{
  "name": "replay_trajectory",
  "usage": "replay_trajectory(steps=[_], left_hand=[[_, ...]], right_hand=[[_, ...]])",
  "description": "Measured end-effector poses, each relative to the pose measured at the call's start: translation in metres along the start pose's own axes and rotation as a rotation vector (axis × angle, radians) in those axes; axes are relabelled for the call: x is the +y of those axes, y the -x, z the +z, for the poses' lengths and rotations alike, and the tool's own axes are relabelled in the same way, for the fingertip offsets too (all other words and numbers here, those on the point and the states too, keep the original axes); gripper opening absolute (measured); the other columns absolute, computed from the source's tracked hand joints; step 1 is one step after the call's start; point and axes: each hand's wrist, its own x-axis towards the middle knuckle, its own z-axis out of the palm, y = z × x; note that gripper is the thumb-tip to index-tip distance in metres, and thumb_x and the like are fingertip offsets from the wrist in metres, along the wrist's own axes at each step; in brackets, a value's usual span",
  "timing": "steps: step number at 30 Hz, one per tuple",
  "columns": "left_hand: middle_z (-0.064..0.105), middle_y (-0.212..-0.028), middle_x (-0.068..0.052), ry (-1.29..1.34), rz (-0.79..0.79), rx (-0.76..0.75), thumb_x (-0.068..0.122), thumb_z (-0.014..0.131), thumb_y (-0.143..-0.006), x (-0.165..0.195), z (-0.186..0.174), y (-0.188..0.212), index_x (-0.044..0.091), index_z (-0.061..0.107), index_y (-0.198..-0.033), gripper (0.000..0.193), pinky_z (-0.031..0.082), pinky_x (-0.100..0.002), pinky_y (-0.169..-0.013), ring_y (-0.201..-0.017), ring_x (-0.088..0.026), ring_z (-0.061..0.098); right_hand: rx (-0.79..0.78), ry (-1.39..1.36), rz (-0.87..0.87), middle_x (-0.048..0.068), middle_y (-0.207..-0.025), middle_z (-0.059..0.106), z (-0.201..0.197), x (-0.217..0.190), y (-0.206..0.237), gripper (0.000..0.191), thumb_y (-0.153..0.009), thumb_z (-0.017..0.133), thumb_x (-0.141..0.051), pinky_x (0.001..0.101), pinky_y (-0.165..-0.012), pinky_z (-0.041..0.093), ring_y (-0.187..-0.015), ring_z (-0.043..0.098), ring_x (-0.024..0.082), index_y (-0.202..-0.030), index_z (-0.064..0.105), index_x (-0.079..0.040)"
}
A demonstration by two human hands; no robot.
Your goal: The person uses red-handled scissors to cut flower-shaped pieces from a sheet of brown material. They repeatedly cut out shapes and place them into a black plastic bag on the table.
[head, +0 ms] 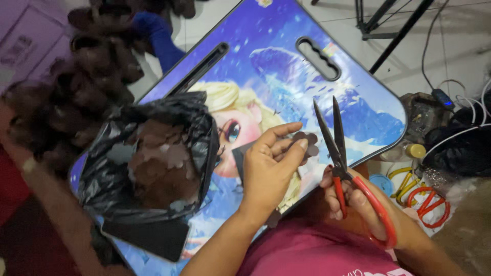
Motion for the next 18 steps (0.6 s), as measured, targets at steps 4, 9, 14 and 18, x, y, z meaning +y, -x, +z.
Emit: replay_trajectory(steps=[4,9,14,18], left_hand=[[0.076,-0.099,-0.011,-0.011,-0.032,-0.055,0.001,0.067,-0.096,-0.007,0.026,-0.028,-0.004,0.062,-0.137,0.041,0.057,-0.023,-0.075,-0.083,-0.010,0.069],[0.077,-0.097,-0.011,-0.073,-0.080,-0.070,0.001,0.066,-0.095,-0.005,0.035,-0.038,-0.002,0.058,-0.144,0.050,0.059,-0.022,-0.076,-0.084,-0.009,0.071],[0.076,-0.102,-0.010,0.003,-0.039,-0.040,0.001,0.066,-0.096,-0.001,0.024,-0.024,-0.003,0.054,-0.148,0.053,0.057,-0.022,-0.079,-0.088,-0.008,0.070],[0.076,-0.101,-0.010,-0.028,-0.025,0.011,0.001,0.066,-0.096,-0.005,0.017,-0.020,-0.003,0.053,-0.149,0.055,0.058,-0.022,-0.077,-0.086,-0.008,0.069]], right_hand=[[0.022,0.102,-0.025,0.005,-0.089,0.062,-0.027,-0.007,-0.007,0.055,-0.103,0.044,-0.044,0.0310,-0.077,0.051,-0.079,0.053,0.015,-0.133,0.056,0.000],[0.069,0.201,0.013,0.004,-0.090,0.061,-0.036,-0.017,-0.006,0.049,-0.102,0.050,-0.039,0.0296,-0.076,0.053,-0.079,0.055,0.015,-0.133,0.055,-0.002],[0.030,0.431,0.128,0.004,-0.093,0.058,-0.035,-0.017,-0.011,0.038,-0.099,0.061,-0.029,0.0290,-0.066,0.054,-0.073,0.057,0.014,-0.129,0.055,-0.008],[0.011,0.554,0.205,0.003,-0.094,0.060,-0.037,-0.017,-0.013,0.037,-0.091,0.067,-0.021,0.0295,-0.068,0.056,-0.078,0.059,0.015,-0.125,0.058,-0.009]])
